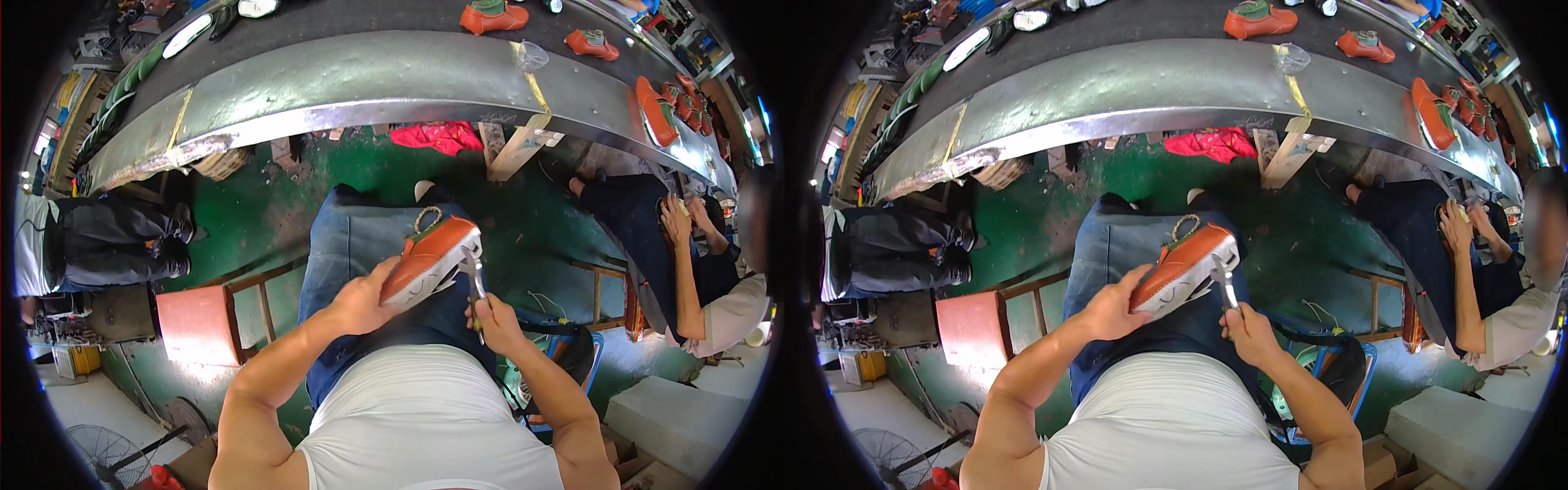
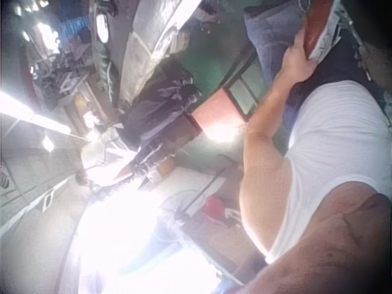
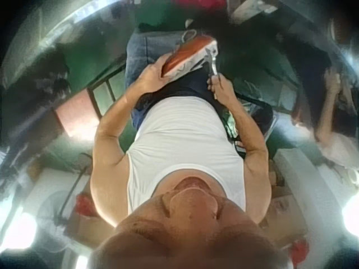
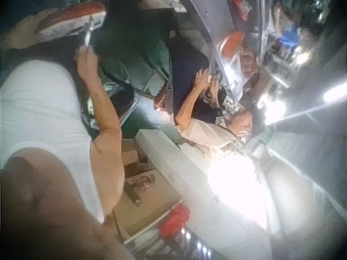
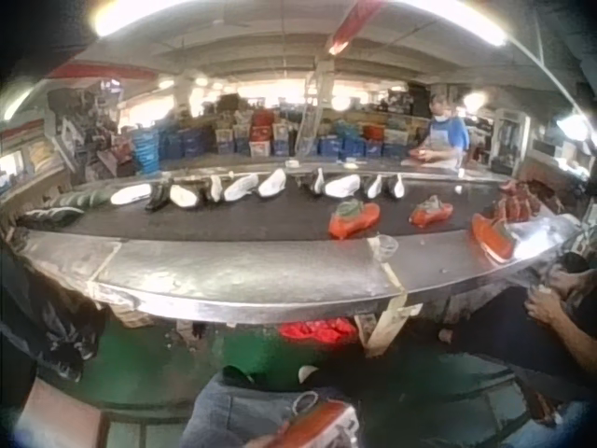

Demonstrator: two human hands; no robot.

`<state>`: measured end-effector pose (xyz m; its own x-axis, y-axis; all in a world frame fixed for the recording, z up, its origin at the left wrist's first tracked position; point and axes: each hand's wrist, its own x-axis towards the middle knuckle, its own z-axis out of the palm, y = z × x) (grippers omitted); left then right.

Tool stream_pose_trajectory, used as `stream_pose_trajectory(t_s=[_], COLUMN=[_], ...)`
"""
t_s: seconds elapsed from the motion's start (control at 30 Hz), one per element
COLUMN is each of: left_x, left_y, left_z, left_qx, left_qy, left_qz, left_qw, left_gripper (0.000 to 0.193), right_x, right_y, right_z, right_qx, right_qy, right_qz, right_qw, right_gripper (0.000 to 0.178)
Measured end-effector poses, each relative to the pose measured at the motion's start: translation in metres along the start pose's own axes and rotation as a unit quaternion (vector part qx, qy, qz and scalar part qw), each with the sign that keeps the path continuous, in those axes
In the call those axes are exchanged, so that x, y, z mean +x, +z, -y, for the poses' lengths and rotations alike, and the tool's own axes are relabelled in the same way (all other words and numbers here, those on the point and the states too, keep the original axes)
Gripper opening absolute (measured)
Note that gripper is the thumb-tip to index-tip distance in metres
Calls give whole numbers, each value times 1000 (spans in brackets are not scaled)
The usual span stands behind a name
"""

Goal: Assembling shoes by pulling material over a last using pliers and placing them on a conveyor belt.

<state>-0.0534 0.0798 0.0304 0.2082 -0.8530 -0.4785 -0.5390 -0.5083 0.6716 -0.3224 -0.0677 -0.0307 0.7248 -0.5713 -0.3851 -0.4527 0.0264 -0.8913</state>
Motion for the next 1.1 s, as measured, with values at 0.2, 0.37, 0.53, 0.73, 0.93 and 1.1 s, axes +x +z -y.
stream_pose_trajectory(t_s=[0.2,0.37,0.53,0.73,0.93,1.1], left_x=[12,84,102,87,78,64], left_y=[-41,-23,37,21,34,43], left_z=[-43,-53,46,-1,9,6], left_qx=[-220,-228,-193,1,-43,2], left_qy=[238,48,114,39,45,46], left_qz=[-216,-258,62,58,-162,-203], left_qw=[921,937,973,998,985,978], left_gripper=[60,49,94,61,24,27], right_x=[-5,-6,4,21,25,19], right_y=[-9,-16,-15,-5,-8,-23], right_z=[-26,3,11,26,22,51], right_qx=[134,-15,-54,-168,-173,-143], right_qy=[32,64,9,29,69,6], right_qz=[-47,-5,34,78,59,180], right_qw=[989,998,998,982,981,973], right_gripper=[45,28,29,34,29,28])
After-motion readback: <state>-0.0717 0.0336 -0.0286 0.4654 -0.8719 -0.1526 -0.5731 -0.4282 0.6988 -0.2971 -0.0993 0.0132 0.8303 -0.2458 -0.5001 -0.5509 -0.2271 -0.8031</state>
